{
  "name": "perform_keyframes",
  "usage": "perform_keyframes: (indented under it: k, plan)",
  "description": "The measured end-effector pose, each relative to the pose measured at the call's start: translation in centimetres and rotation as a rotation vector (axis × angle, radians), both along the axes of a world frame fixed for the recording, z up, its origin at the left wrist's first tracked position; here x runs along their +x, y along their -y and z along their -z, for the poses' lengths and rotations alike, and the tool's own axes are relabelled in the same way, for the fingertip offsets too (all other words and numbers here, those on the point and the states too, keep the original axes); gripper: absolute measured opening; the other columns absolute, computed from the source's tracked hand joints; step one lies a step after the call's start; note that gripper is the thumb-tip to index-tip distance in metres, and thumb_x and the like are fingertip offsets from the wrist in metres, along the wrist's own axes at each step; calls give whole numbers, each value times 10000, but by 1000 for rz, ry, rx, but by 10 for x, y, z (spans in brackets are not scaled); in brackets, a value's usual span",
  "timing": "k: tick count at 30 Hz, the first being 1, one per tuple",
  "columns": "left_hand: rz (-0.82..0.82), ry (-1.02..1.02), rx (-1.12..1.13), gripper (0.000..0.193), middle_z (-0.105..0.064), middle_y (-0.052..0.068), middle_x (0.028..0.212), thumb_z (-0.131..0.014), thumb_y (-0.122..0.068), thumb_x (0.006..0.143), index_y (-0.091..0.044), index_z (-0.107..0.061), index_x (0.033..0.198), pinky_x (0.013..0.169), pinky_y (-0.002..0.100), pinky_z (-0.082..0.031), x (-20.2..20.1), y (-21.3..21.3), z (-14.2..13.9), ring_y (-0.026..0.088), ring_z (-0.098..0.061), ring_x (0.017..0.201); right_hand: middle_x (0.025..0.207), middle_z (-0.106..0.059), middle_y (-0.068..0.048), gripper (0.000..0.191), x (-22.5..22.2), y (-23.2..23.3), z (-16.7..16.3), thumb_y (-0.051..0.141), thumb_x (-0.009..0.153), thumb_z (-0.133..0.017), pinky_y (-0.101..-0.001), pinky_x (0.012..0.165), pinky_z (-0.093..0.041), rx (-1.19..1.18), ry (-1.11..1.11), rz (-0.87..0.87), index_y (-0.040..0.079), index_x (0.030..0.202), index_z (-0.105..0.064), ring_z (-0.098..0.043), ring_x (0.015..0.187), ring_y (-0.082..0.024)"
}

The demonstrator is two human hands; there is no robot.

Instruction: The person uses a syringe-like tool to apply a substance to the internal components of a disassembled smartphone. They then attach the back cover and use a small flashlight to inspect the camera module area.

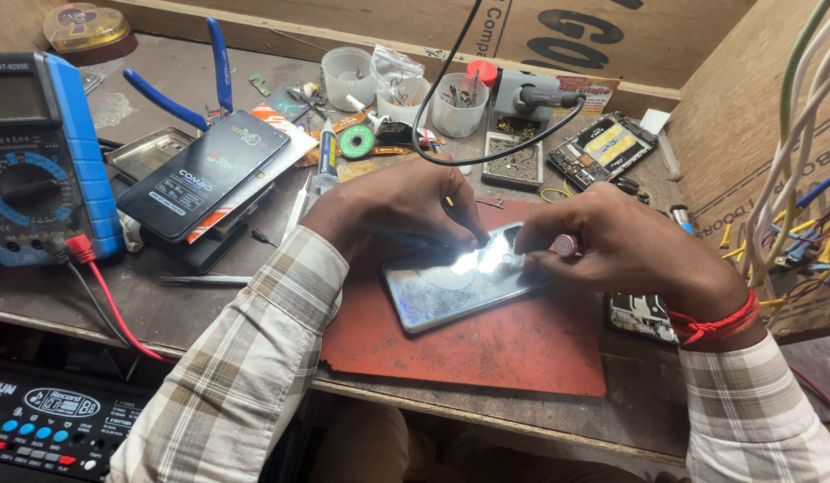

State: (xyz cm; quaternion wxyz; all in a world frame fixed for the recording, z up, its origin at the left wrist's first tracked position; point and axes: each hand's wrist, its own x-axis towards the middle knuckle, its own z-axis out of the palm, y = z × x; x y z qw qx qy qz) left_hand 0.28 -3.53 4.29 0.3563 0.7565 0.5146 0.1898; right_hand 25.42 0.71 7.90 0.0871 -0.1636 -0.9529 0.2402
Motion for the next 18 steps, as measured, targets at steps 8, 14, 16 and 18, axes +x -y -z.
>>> perform_keyframes:
  k: [8,14,16,18]
  plan:
    - [6,-3,42,293,-830,-7,864,-821,-261,686,-144,-847,953,708,252,-609,0,5,-5,79,-772,777,817,-839,0,362,-4,0,8,85,743,-755,-305,580,-573,-31,151,73,212,1074,-829,-752,639,-122]
    - [-9,-35,43,291,-830,-7,848,-817,-265,682,-151,-852,948,703,255,-606,-1,7,-7,81,-772,765,672,-755,-79,306,-5,0,12,109,796,-734,-347,557,-524,-11,259,130,183,1077,-830,-643,552,-183]
    - [-25,-43,50,293,-832,-9,856,-813,-253,669,-154,-859,942,698,258,-603,0,9,-8,81,-771,761,710,-780,-48,286,-6,0,13,140,791,-741,-330,549,-537,-49,219,135,164,1064,-822,-661,566,-154]
    - [-23,-31,37,297,-833,-5,855,-819,-267,670,-150,-853,941,702,250,-608,1,9,-8,75,-772,762,706,-781,-44,291,-6,0,13,148,784,-742,-329,544,-537,-57,198,130,154,1064,-822,-661,563,-148]
